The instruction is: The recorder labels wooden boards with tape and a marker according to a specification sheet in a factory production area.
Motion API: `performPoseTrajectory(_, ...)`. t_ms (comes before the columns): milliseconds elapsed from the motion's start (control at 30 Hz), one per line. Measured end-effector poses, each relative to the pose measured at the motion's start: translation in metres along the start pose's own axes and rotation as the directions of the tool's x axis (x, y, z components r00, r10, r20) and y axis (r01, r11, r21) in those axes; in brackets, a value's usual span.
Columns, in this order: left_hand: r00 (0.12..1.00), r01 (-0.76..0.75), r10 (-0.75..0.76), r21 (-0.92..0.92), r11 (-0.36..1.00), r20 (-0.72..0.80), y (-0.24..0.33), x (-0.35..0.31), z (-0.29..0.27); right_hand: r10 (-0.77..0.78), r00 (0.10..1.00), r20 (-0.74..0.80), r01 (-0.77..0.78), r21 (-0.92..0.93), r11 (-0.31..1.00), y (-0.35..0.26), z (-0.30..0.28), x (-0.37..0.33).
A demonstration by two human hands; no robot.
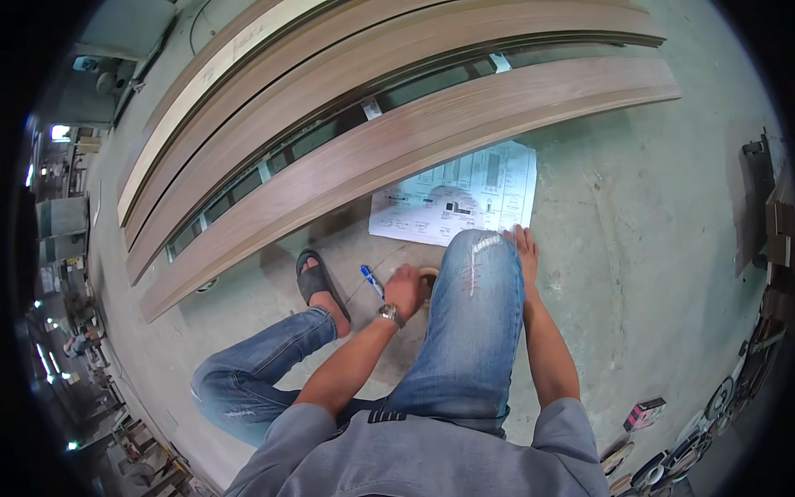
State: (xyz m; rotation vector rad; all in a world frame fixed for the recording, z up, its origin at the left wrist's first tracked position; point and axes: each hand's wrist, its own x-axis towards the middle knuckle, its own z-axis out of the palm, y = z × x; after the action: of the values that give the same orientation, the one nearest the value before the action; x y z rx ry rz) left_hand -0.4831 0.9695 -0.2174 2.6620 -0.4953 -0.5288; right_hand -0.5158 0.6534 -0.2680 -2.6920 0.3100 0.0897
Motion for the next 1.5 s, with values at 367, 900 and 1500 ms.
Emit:
performPoseTrajectory(367, 0.957, 0.250, -0.254, 0.046, 0.967, 0.141, -0.014, 0.002, 0.004, 0.062, 0.996, 0.066, -0.055, -0.102, 0.993, 0.014, -0.012, 0.020)
performPoseTrajectory(900, 0.869, 0.013, -0.134, -0.250, 0.968, -0.476, 0.092, 0.056, -0.340, -0.144, 0.893, 0.426, 0.220, -0.134, 0.966, 0.010, -0.035, 0.025)
performPoseTrajectory(1500, 0.656, -0.108, 0.136, 0.086, 0.990, -0.742, 0.006, -0.053, -0.493, 0.201, 0.966, 0.166, -0.201, -0.015, 0.979, -0.009, -0.002, 0.074)
